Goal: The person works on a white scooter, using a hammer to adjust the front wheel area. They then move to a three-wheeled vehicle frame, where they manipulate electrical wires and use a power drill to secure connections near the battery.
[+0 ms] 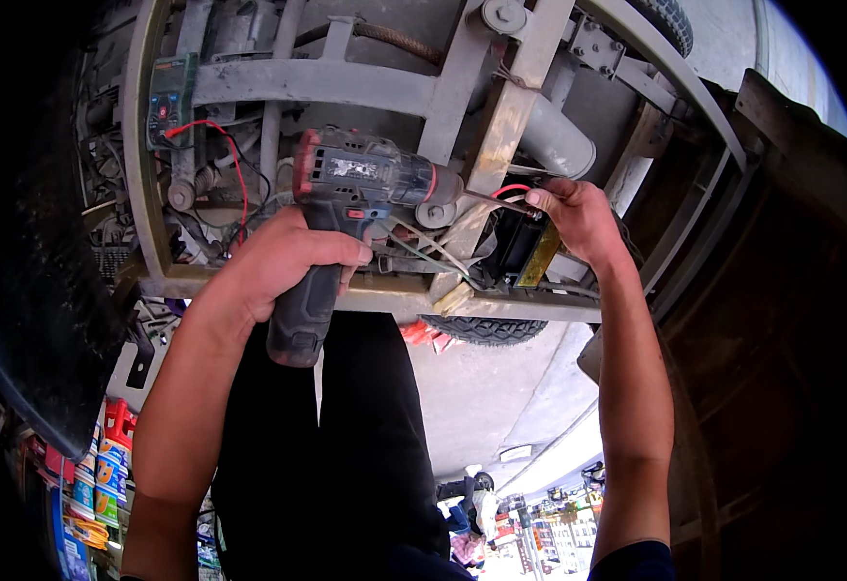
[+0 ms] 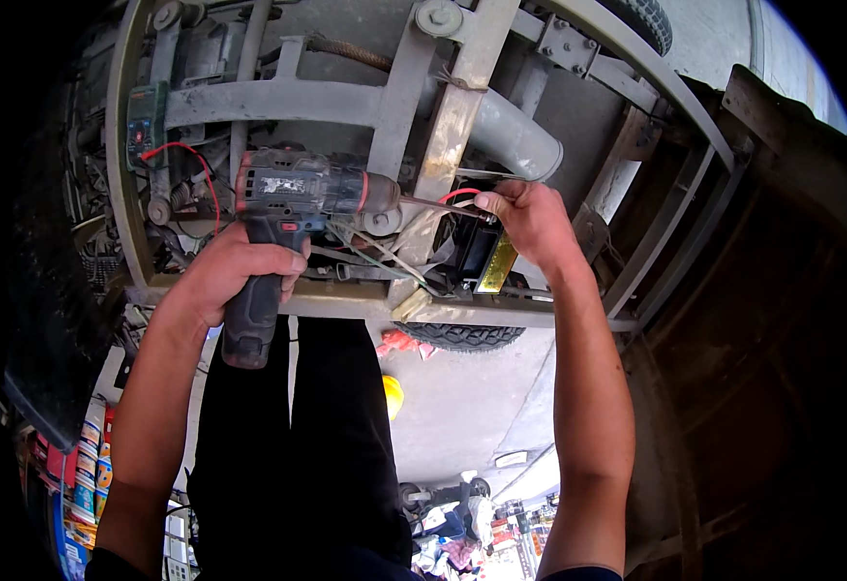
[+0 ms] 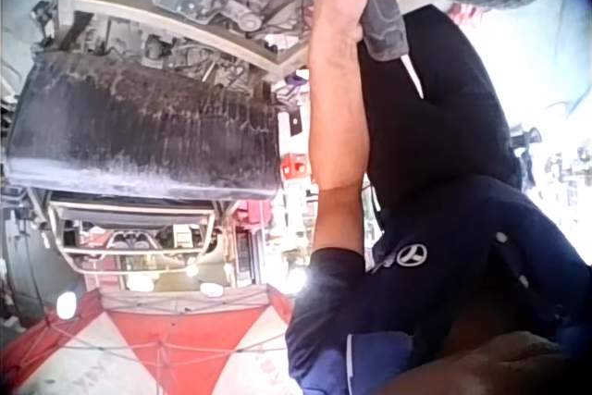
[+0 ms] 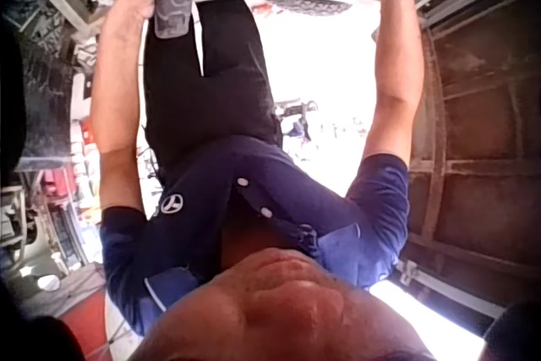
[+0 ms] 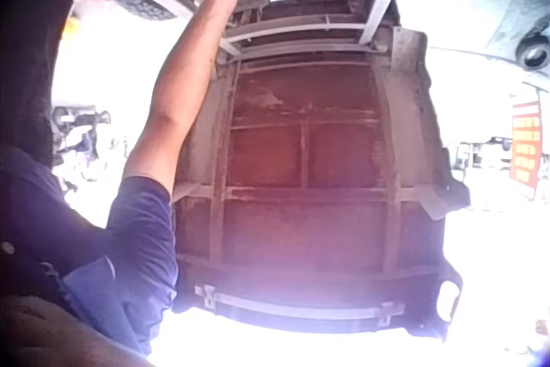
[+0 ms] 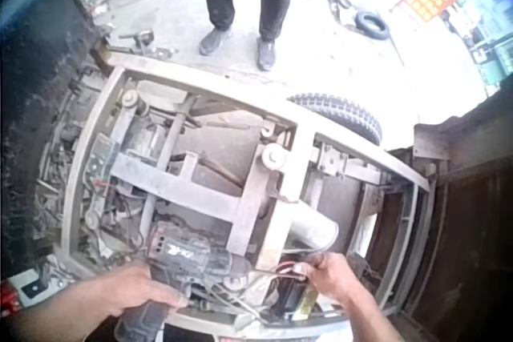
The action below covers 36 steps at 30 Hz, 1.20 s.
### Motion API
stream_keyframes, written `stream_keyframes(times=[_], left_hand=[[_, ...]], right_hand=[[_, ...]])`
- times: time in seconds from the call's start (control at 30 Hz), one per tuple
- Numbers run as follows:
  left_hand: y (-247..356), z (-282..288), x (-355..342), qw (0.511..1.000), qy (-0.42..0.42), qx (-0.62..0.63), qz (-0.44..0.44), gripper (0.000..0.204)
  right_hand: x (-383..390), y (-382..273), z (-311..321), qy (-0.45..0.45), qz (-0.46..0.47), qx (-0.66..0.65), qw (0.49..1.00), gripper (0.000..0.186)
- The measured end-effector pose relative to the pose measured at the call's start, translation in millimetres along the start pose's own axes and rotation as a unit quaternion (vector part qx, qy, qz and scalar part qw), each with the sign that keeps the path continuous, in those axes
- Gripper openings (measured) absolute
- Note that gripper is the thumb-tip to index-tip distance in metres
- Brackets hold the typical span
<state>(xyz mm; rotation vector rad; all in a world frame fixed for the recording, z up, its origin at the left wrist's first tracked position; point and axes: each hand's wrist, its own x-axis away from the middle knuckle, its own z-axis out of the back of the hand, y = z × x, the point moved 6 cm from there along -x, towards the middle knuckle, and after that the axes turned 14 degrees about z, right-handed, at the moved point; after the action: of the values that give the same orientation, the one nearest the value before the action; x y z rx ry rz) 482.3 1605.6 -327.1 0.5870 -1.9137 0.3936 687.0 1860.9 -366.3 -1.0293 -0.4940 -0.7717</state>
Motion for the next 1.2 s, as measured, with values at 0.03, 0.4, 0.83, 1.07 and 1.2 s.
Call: stream_keyframes(times=[0.03,0.4,0.83,1.07,1.2], left_hand=[[-1.3,-0.1,0.4,1.000,-0.002,0.001,0.000,0.023],[-1.9,-6.9,6.1,1.000,0.017,0.011,-0.012,0.021],[-3.6,-9.4,6.1,1.000,0.016,0.009,-0.010,0.019],[-2.4,-11.2,10.0,1.000,0.017,0.017,-0.012,0.018],[-0.3,-12.6,11.1,1.000,0.019,0.018,-0.015,0.018]], right_hand=[[0.1,1.1,-0.7,0.005,0.002,-0.008,1.000,0.039],[-4.0,-0.9,5.1,-0.042,-0.006,0.012,0.999,0.044],[27.6,5.1,12.9,0.114,0.041,-0.010,0.993,0.023],[54.8,-8.1,-18.4,0.206,0.056,0.084,0.973,0.019],[54.0,-7.0,-17.1,0.217,0.061,0.078,0.971,0.016]])
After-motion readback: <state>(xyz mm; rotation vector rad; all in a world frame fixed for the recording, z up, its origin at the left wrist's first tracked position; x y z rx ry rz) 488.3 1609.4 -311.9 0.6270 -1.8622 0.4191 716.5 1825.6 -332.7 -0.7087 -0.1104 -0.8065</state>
